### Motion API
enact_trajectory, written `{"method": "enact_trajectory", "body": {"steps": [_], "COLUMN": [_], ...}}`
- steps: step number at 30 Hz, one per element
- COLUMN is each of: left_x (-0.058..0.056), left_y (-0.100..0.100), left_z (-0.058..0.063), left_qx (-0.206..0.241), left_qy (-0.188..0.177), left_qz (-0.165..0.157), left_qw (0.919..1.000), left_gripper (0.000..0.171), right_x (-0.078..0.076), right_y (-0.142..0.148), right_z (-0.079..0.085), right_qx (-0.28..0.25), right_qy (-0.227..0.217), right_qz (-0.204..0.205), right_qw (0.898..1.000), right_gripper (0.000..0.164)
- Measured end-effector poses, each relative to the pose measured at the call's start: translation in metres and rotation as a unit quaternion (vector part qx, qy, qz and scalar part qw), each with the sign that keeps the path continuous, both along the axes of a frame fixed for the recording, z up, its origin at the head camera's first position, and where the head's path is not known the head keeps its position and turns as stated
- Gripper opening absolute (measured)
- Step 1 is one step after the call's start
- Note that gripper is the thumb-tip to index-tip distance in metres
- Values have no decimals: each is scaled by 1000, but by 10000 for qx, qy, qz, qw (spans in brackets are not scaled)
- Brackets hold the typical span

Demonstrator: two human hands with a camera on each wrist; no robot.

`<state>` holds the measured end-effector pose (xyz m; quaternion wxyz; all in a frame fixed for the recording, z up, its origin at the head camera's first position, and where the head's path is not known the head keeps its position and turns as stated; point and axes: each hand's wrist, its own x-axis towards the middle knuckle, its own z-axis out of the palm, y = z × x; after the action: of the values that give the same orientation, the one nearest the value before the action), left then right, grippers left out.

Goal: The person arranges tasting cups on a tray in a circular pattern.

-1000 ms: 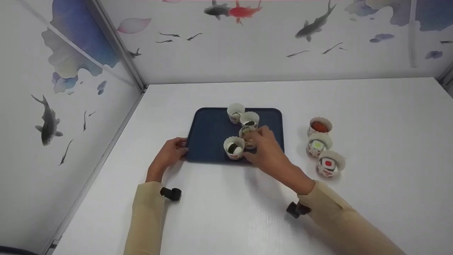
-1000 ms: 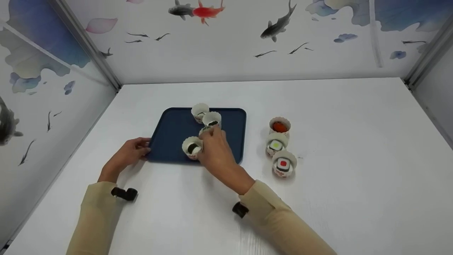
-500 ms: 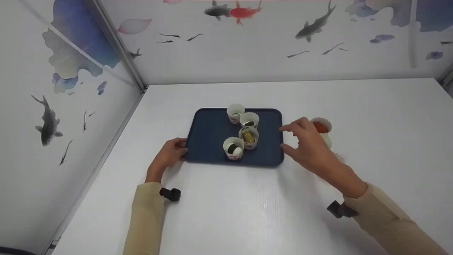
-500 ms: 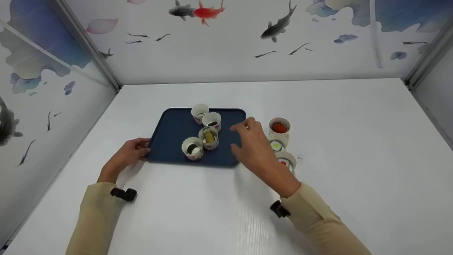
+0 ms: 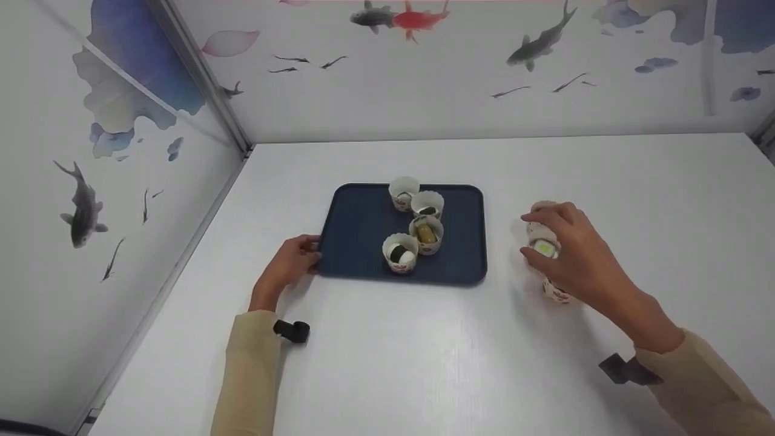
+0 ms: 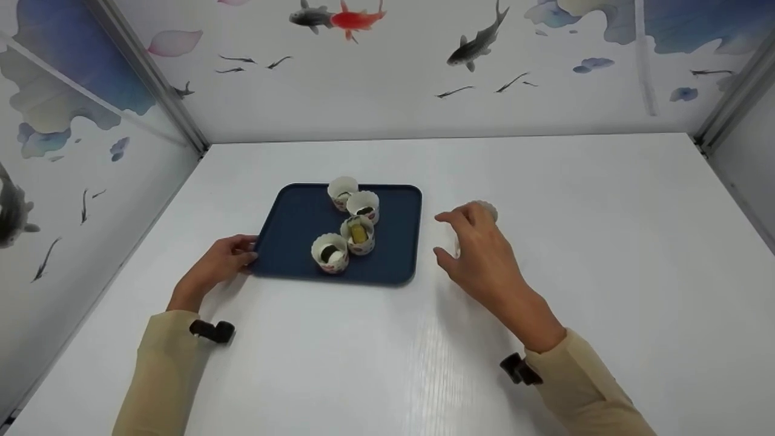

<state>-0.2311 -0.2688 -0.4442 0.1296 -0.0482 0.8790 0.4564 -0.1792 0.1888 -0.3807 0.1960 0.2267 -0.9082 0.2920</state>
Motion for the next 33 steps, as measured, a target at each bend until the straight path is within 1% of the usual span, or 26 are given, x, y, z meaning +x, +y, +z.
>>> {"method": "enact_trajectory", "body": {"steps": [4, 8, 10, 12, 14, 18, 22, 26, 30, 33], "left_x": [0, 0, 0, 0, 0, 0, -1, -2, -2, -1], "left_y": [1, 2, 2, 2, 1, 0, 1, 0, 0, -1], "left_z": [2, 3, 2, 1, -1, -2, -1, -1, -1, -2], "left_qx": [-21, -34, -30, -53, -75, -106, -52, -45, -59, -43], "left_qy": [4, -6, -5, 11, 49, 84, 49, 75, 123, 117], "left_qz": [-42, -52, -49, -23, -34, -37, -55, -99, -121, -98], "left_qw": [10000, 10000, 10000, 10000, 10000, 9999, 10000, 9999, 9998, 9999], "left_gripper": [47, 47, 47, 47, 47, 47, 47, 47, 46, 46], "right_x": [2, 4, 5, 6, 8, 10, 9, 7, 6, 6], "right_y": [14, 27, 32, 37, 41, 46, 49, 52, 54, 53], "right_z": [-9, -16, -19, -21, -22, -24, -27, -30, -32, -33], "right_qx": [-141, -229, -229, -222, -226, -175, -26, 82, 67, 35], "right_qy": [-95, -167, -382, -773, -1243, -2069, -2649, -3035, -3338, -3484], "right_qz": [54, 49, 22, -9, -59, -204, -281, -283, -266, -264], "right_qw": [9998, 9996, 9990, 9968, 9920, 9780, 9639, 9524, 9422, 9370], "right_gripper": [54, 64, 69, 75, 81, 90, 98, 106, 111, 112]}}
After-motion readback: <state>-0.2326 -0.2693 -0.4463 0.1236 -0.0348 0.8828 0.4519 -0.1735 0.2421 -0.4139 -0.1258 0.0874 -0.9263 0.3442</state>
